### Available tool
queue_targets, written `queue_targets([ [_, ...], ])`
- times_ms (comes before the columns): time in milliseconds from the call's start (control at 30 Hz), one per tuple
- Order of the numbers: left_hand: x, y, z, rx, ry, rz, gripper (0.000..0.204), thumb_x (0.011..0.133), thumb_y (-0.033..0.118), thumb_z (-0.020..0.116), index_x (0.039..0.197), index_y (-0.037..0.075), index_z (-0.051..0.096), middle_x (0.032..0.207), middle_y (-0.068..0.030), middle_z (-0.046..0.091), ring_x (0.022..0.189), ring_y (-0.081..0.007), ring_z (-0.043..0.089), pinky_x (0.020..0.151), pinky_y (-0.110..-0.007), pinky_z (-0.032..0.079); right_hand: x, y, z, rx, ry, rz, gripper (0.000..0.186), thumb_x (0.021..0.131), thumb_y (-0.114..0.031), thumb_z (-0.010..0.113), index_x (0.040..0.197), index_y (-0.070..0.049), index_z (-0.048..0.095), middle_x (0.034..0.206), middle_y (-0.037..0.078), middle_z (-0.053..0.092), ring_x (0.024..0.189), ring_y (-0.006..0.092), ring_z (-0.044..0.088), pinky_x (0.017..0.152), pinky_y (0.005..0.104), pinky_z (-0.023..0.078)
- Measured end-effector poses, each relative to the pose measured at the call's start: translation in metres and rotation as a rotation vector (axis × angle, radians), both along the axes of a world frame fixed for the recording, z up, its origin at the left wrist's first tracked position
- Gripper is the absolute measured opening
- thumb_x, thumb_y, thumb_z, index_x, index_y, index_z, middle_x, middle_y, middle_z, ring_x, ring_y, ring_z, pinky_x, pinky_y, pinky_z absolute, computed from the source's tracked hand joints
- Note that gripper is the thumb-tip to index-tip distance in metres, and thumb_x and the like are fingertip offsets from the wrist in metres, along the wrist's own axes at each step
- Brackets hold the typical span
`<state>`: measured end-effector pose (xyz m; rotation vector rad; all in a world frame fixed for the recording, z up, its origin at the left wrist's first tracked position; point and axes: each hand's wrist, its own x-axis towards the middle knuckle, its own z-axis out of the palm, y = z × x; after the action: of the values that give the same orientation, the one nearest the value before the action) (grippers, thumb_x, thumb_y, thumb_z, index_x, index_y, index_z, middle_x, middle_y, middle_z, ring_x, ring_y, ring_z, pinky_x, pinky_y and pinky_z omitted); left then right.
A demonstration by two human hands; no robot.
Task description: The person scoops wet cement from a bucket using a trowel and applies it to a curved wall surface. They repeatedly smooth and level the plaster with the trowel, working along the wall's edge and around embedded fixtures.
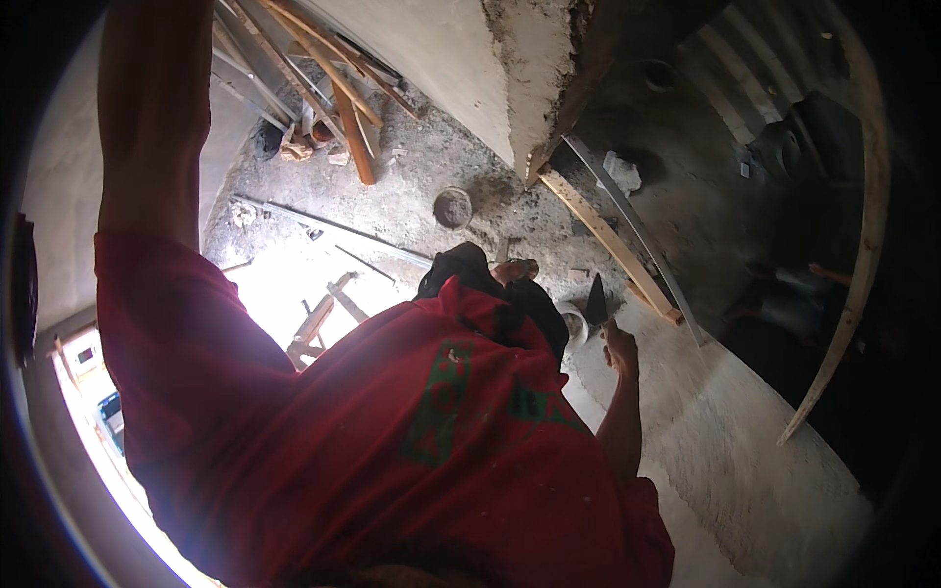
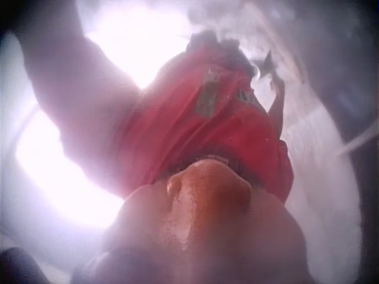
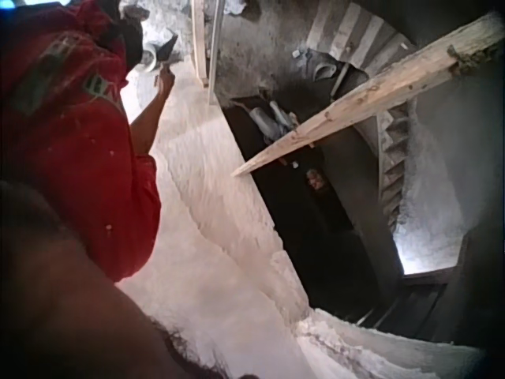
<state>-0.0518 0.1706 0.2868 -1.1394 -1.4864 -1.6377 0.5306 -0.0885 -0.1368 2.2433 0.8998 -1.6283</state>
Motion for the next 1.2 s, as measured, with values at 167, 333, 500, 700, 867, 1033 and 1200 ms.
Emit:
queue_targets([
  [167, 0.004, -0.039, -0.049, -0.074, 0.021, 0.016, 0.060, 0.096, 0.053, 0.058, 0.136, 0.009, 0.050, 0.126, -0.0193, 0.053, 0.123, -0.0332, 0.047, 0.105, -0.051, 0.035, 0.020, -0.024, -0.072, -0.039, 0.116, -0.304, 0.055, 0.100, -0.054, 0.050, 0.104, -0.001, 0.060, 0.057, 0.001, 0.045, 0.042, 0.0128, 0.043, 0.041, 0.0327, 0.038],
  [333, 0.005, -0.073, -0.084, -0.122, 0.052, 0.005, 0.056, 0.096, 0.049, 0.058, 0.134, 0.008, 0.052, 0.122, -0.0178, 0.055, 0.120, -0.0313, 0.050, 0.103, -0.049, 0.038, 0.015, -0.037, -0.124, 0.024, 0.143, -0.527, 0.055, 0.100, -0.057, 0.054, 0.101, -0.003, 0.058, 0.057, 0.000, 0.042, 0.044, 0.0129, 0.042, 0.042, 0.0322, 0.036],
  [500, -0.003, -0.091, -0.139, -0.154, 0.095, -0.054, 0.052, 0.097, 0.045, 0.059, 0.133, 0.007, 0.054, 0.118, -0.0162, 0.057, 0.116, -0.0294, 0.052, 0.101, -0.047, 0.040, 0.012, -0.055, -0.214, 0.111, 0.202, -0.679, 0.045, 0.097, -0.053, 0.064, 0.085, -0.010, 0.058, 0.057, 0.000, 0.041, 0.045, 0.0141, 0.041, 0.045, 0.0341, 0.036],
  [700, -0.037, -0.108, -0.229, -0.154, 0.193, -0.197, 0.048, 0.098, 0.041, 0.059, 0.131, 0.006, 0.056, 0.113, -0.0144, 0.060, 0.112, -0.0270, 0.055, 0.099, -0.045, 0.043, -0.033, -0.056, -0.282, 0.343, 0.105, -0.859, 0.040, 0.099, -0.044, 0.063, 0.072, -0.015, 0.056, 0.054, -0.001, 0.043, 0.041, 0.0140, 0.041, 0.040, 0.0337, 0.034],
  [867, -0.095, -0.105, -0.341, -0.047, 0.276, -0.407, 0.044, 0.099, 0.037, 0.060, 0.129, 0.005, 0.058, 0.109, -0.0129, 0.062, 0.108, -0.0251, 0.058, 0.098, -0.042, 0.046, -0.127, -0.054, -0.245, 0.553, -0.384, -0.400, 0.072, 0.100, -0.070, 0.042, 0.072, -0.005, 0.057, 0.054, 0.005, 0.051, 0.042, 0.0169, 0.050, 0.044, 0.0385, 0.040],
  [1033, -0.177, -0.104, -0.457, 0.158, 0.292, -0.623, 0.040, 0.100, 0.034, 0.060, 0.127, 0.004, 0.060, 0.105, -0.0113, 0.064, 0.105, -0.0232, 0.060, 0.096, -0.040, 0.048, -0.289, -0.074, -0.243, 0.979, -0.531, -0.690, 0.064, 0.100, -0.063, 0.051, 0.117, -0.004, 0.069, 0.069, 0.002, 0.054, 0.056, 0.0123, 0.050, 0.051, 0.0320, 0.039],
  [1200, -0.276, -0.056, -0.634, -0.023, 0.173, -0.955, 0.037, 0.101, 0.030, 0.061, 0.126, 0.003, 0.062, 0.101, -0.0098, 0.066, 0.101, -0.0212, 0.063, 0.094, -0.038, 0.050, -0.478, -0.133, -0.227, 1.125, -0.417, -1.050, 0.047, 0.101, -0.050, 0.060, 0.118, -0.007, 0.068, 0.064, -0.009, 0.041, 0.052, 0.0000, 0.034, 0.045, 0.0201, 0.025],
])
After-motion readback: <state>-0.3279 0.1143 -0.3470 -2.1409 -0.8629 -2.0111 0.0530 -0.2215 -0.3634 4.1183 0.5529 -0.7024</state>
